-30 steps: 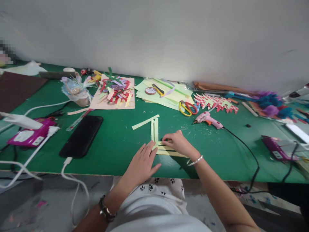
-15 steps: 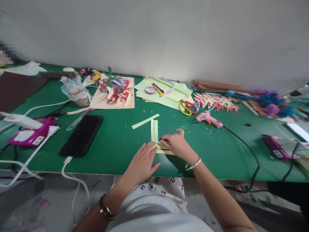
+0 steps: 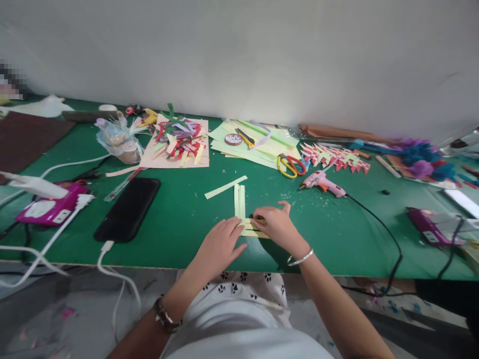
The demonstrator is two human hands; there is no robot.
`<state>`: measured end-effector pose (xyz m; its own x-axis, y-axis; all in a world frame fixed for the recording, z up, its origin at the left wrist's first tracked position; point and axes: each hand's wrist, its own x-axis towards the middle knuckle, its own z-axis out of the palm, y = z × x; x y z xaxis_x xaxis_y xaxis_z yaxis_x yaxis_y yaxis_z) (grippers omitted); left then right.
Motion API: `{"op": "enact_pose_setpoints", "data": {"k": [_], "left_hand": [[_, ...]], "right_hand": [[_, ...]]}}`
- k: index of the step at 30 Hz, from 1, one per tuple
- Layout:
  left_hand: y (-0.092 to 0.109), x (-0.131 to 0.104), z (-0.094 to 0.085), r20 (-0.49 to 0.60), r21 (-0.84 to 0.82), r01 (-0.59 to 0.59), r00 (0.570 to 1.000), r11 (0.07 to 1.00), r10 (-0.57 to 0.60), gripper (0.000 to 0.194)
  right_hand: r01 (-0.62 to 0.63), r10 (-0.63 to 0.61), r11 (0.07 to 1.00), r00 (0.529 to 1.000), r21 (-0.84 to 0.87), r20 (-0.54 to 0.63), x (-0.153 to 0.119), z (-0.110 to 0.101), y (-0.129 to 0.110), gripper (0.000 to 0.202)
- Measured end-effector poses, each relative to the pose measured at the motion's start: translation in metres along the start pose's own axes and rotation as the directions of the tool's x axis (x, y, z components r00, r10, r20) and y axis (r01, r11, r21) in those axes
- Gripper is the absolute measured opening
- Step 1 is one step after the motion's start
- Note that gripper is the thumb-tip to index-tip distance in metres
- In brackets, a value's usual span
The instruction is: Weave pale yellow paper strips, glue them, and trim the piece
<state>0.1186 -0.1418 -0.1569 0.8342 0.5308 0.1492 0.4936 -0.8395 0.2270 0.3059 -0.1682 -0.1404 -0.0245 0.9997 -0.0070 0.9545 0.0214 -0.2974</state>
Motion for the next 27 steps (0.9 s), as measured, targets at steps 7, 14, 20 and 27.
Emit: {"op": "enact_pose_setpoints", "data": {"k": [7,14,20,27], "left_hand": [[-0.006,0.012,-0.004,0.034,-0.045,0.017,0.999,0.999,-0.015,0.019],[-0.012,0.007,-0.007,0.021,-0.048,-0.036,0.999,0.998,0.037,0.020],[-0.020,-0.007,-0.010,-0.085,0.030,-0.178,0.980,0.983,0.180,0.023],[-0.018,-0.013,-0.009,-0.131,0.017,-0.210,0.969,0.978,0.210,0.025]], "right_hand": [[0.113,-0.110,0.994,0.971,-0.001,-0.212,-0.017,0.003,-0.010,0.021],[0.171,-0.162,0.971,0.985,0.166,-0.066,-0.029,0.018,-0.010,0.022],[0.117,-0.094,0.963,0.990,0.242,-0.105,-0.029,0.020,-0.014,0.014],[0.074,-0.042,0.962,0.991,0.261,-0.128,-0.027,0.023,-0.018,0.010]]}}
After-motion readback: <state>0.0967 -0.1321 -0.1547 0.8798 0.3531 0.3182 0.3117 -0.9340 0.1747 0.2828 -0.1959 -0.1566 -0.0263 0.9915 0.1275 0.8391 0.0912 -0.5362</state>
